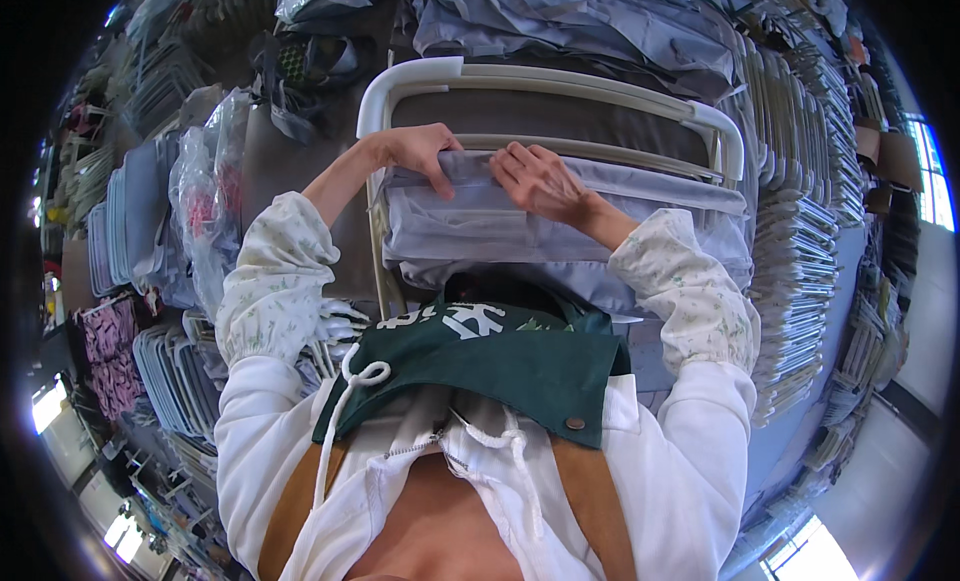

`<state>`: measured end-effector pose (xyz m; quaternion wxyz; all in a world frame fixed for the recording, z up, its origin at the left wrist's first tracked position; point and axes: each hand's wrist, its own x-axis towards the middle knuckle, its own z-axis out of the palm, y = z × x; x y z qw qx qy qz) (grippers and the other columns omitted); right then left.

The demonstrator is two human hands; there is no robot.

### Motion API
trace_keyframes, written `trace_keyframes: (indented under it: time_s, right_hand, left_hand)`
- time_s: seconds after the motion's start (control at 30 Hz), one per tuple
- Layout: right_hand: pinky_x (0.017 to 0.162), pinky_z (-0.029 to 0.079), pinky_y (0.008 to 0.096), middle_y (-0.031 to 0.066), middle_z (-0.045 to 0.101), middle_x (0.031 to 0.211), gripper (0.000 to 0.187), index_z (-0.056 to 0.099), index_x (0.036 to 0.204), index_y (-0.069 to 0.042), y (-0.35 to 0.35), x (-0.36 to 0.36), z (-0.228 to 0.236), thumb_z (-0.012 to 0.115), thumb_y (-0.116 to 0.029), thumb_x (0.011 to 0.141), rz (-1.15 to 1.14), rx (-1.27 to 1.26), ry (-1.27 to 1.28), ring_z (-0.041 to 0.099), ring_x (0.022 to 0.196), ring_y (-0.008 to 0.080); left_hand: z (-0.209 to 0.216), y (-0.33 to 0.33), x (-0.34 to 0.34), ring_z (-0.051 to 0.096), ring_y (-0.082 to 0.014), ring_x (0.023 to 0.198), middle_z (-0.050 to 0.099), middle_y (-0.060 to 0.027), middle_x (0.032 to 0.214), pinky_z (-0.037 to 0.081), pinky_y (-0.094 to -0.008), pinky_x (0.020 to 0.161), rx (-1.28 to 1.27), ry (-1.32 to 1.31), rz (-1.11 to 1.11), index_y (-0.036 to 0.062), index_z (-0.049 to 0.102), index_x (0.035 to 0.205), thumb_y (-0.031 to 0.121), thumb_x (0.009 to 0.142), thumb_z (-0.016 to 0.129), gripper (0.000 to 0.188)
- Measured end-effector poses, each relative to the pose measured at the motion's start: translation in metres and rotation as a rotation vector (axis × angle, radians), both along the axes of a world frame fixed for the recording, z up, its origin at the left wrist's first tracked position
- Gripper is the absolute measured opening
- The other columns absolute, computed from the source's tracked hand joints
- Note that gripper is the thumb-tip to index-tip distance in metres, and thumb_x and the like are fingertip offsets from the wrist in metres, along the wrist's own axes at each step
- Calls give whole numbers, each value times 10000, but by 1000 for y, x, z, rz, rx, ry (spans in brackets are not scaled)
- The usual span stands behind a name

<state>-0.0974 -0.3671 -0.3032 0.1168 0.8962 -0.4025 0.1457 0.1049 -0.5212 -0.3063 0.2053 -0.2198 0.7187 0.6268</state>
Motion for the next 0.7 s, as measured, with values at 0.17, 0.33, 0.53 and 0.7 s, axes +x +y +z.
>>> trace_keyframes:
  time_s: [0.17, 0.33, 0.53, 0.7]
  right_hand:
    - [685, 543, 329, 85, 643, 898, 312, 669, 955, 22, -1, -2, 13, 707, -52, 655, -82, 92, -256, 620, 849, 221]
    - [719, 538, 324, 82, 646, 907, 330, 681, 965, 12, 14, 4, -6, 749, -56, 650, 71, 42, -199, 619, 838, 218]
    - [734, 513, 430, 103, 646, 892, 274, 649, 1015, -28, 9, 18, 14, 684, -143, 768, -151, 130, -564, 628, 876, 312]
    - [670, 502, 478, 144, 661, 829, 142, 611, 901, -103, 20, -43, -27, 621, -62, 765, -433, 529, -406, 641, 783, 399]
  left_hand:
    - [5, 15, -7, 653, -123, 731, 703, -57, 813, 526, -281, 681, -381, -115, -189, -61, 704, 938, 110, 600, 855, 407]
    - [-3, -17, 9, 635, -88, 776, 696, -32, 788, 502, -266, 697, 330, 28, 15, -44, 717, 915, 129, 704, 807, 287]
    - [0, 13, 0, 583, -129, 656, 661, -113, 713, 469, -290, 635, -279, 170, 28, -39, 711, 870, 137, 703, 754, 247]
    - [-4, 26, 17, 642, -344, 735, 659, -158, 760, 487, -379, 655, -617, 322, 87, 27, 691, 776, 229, 693, 776, 234]
